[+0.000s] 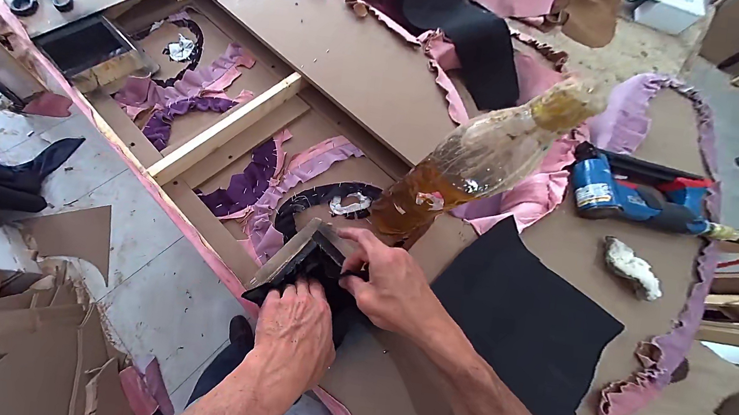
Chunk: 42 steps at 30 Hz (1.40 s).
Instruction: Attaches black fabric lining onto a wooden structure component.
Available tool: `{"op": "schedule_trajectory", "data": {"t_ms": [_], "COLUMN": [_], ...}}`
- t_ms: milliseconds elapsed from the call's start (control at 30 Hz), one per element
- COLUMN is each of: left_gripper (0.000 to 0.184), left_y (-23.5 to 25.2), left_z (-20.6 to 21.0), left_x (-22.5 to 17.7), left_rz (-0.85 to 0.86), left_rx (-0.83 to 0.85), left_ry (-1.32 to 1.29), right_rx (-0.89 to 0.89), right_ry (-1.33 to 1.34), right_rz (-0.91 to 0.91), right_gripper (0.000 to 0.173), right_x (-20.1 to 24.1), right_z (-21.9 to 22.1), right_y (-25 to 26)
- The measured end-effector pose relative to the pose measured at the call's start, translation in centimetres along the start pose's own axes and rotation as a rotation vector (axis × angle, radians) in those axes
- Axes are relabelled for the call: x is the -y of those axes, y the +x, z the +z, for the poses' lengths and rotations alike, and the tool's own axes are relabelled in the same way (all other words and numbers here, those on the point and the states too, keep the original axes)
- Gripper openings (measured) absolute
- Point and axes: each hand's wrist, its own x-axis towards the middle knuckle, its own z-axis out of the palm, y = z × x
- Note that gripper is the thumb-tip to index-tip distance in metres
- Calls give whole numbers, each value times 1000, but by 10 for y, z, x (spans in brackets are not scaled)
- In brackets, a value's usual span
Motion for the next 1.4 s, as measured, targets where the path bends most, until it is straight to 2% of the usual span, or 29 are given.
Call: {"op": "schedule_trajectory", "data": {"t_ms": [100, 167, 233, 333, 433, 533, 600, 700, 800, 900, 1000, 1133, 1233, 1300, 1400], "left_gripper": [52, 53, 52, 50, 52, 48, 49, 51, 47, 39, 41, 52, 51, 47, 44], "left_y": [0, 2, 0, 0, 1, 0, 0, 1, 2, 4, 4, 8, 8, 5, 3], "left_z": [-9, -6, 3, 10, 15, 20, 20, 18, 16, 20, 18, 4, 0, -3, -1], "left_x": [6, 7, 6, 7, 2, 0, -2, -6, -7, -2, -4, -10, -11, -8, -3], "left_rz": [44, 58, 58, 38, 0, -25, -52, -87, -93, -56, -61, -106, -85, -66, -38], "left_rx": [43, 31, -1, -70, -108, -169, -180, -167, -176, -246, -202, -58, -45, -36, -35], "left_ry": [-8, -2, 3, -18, -15, -31, -43, -46, -55, -97, -93, -103, -128, -147, -180], "right_rx": [-65, -107, -117, -45, 42, 18, 7, -32, -11, 125, 120, -49, -46, 64, 250], "right_ry": [-37, -122, -180, -291, -396, -389, -372, -332, -304, -290, -274, -241, -167, -197, -331], "right_rz": [128, 126, 21, -240, -330, -233, -131, -104, -93, -54, -68, -193, -178, -139, -27], "right_gripper": [55, 55, 65, 87, 85, 68, 63, 56, 59, 67, 60, 44, 54, 63, 73], "right_x": [3, 9, 22, 41, 40, 34, 30, 25, 22, 23, 19, 25, 34, 38, 42], "right_z": [-10, -20, -24, -16, 4, 10, 6, 8, 5, -3, -2, -17, -47, -53, -34], "right_y": [-4, 1, 3, 16, 35, 45, 50, 49, 52, 59, 65, 72, 80, 77, 68]}}
